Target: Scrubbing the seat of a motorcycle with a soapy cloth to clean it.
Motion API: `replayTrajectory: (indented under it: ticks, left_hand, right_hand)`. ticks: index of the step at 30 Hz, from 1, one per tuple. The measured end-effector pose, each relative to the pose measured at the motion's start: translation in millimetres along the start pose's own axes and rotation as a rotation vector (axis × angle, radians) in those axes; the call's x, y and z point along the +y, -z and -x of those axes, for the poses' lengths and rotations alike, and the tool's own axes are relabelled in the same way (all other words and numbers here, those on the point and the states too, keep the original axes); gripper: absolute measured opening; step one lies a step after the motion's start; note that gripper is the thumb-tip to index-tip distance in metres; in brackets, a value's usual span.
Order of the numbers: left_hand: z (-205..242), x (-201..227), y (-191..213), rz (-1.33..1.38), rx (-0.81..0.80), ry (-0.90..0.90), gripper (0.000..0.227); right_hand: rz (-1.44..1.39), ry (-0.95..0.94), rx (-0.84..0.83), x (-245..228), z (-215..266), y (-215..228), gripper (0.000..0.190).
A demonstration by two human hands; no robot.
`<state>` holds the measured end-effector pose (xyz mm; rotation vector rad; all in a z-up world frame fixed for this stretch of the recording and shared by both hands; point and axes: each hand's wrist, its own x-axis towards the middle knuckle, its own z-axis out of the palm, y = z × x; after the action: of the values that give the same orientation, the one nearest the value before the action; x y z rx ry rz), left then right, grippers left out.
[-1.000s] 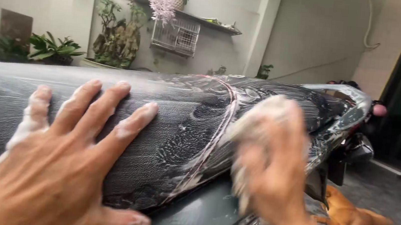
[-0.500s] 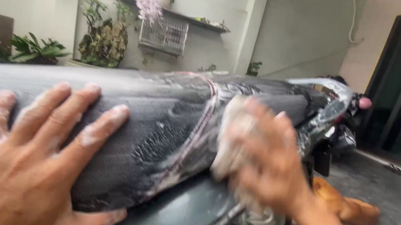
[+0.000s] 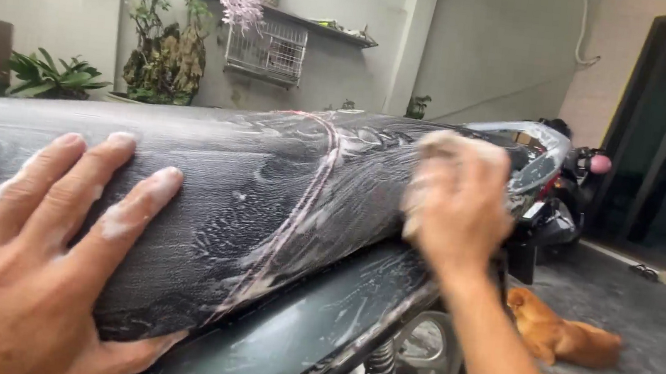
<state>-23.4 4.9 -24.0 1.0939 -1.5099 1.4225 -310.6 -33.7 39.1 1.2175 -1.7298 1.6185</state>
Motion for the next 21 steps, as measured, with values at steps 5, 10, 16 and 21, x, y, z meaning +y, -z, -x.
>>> replayTrajectory:
  ticks: [5,10,16,21]
  left_hand:
    - [1.2,-1.6,0.6,-0.064,0.045,-0.015,0.102]
    - [0.5,2.4,4.6,-0.010,0.018,0.029,0.100]
    - [3.0,1.8,5.3,-0.022,0.028,-0.035,0.100]
    - [-0.3,-4.0,4.2,-0.046,0.017,-0.034,0.104]
  right_hand:
    - [-0.286,1.156,-0.102,19.6,15.0,-0.8,0.044]
    - [-0.320,0.451,0.006,-20.7,22.8,3.9,0.024]
    - [-0.272,0.701,-0.059,3.3,3.6,-6.7,0.035]
    - [-0.465,0.852,0.052,-42.5,35.7,8.9,0.020]
